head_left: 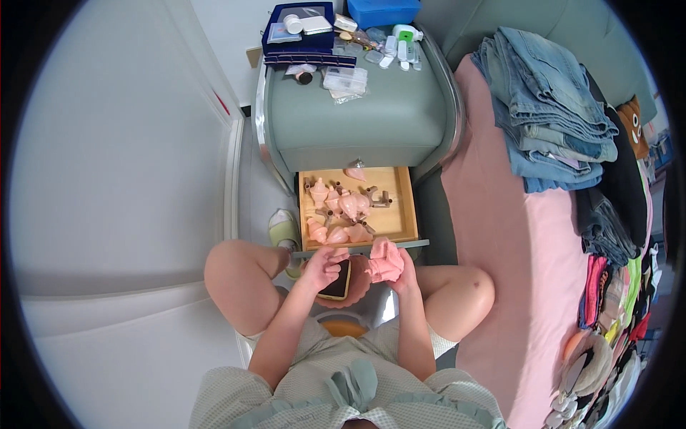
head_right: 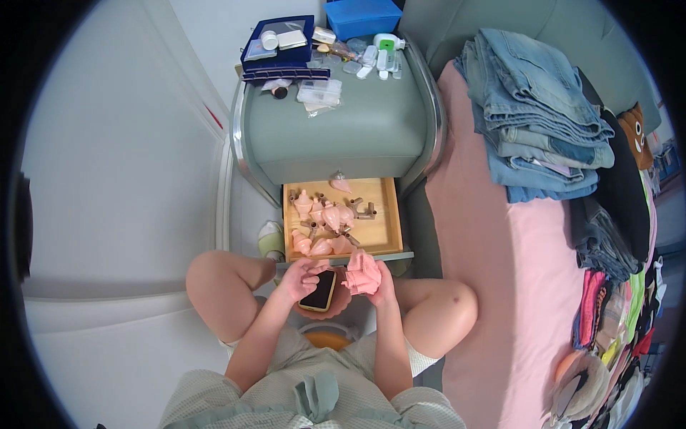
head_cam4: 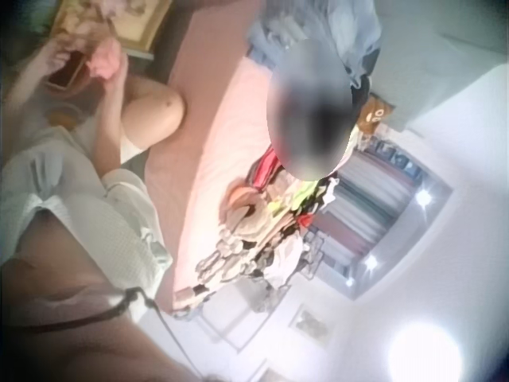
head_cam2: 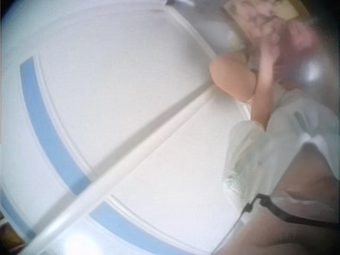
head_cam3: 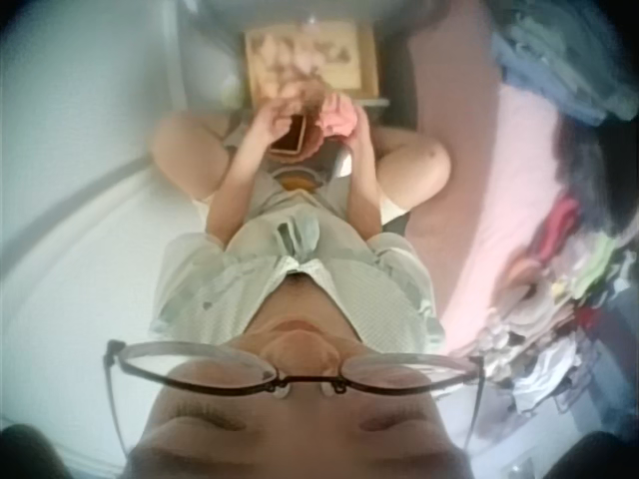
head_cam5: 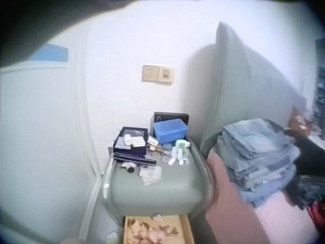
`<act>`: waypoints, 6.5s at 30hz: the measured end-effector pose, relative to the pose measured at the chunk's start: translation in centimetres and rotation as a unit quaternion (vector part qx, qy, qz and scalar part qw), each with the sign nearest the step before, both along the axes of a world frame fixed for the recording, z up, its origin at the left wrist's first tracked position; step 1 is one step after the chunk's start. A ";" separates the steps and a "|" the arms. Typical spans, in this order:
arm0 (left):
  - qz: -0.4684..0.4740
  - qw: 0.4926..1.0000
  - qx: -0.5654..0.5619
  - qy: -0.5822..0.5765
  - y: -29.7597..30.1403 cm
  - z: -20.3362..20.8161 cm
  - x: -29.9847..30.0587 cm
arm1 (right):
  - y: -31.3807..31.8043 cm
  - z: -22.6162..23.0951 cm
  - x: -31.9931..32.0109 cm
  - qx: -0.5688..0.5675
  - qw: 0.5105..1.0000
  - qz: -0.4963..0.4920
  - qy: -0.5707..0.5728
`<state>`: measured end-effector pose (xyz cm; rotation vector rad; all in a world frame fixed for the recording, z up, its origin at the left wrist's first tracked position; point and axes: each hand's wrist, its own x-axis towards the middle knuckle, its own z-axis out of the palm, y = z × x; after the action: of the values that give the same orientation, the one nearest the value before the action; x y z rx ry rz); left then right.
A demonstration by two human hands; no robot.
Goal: The person sorts and organizes various small items, including a phone, an electronic device, and small containers, by placing them into a wooden drawer within a bedside cabinet.
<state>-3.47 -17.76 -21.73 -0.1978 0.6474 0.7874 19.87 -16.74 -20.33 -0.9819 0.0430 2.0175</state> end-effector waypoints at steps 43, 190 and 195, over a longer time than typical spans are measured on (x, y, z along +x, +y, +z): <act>0.082 0.895 0.178 0.401 17.1 -0.5 0.8 | 17.9 -2.5 -5.0 0.161 0.978 -0.116 0.069; -0.415 0.111 0.502 0.750 11.8 8.1 -3.5 | 14.8 4.1 -7.9 0.681 0.165 0.343 -0.626; -0.396 0.136 0.499 0.758 10.9 8.6 -3.6 | 14.4 4.7 -7.2 0.701 0.129 0.342 -0.612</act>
<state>-7.10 -6.88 -13.13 2.4784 1.6459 -0.1996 12.66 -2.37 -15.61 -0.7506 -2.9146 0.0721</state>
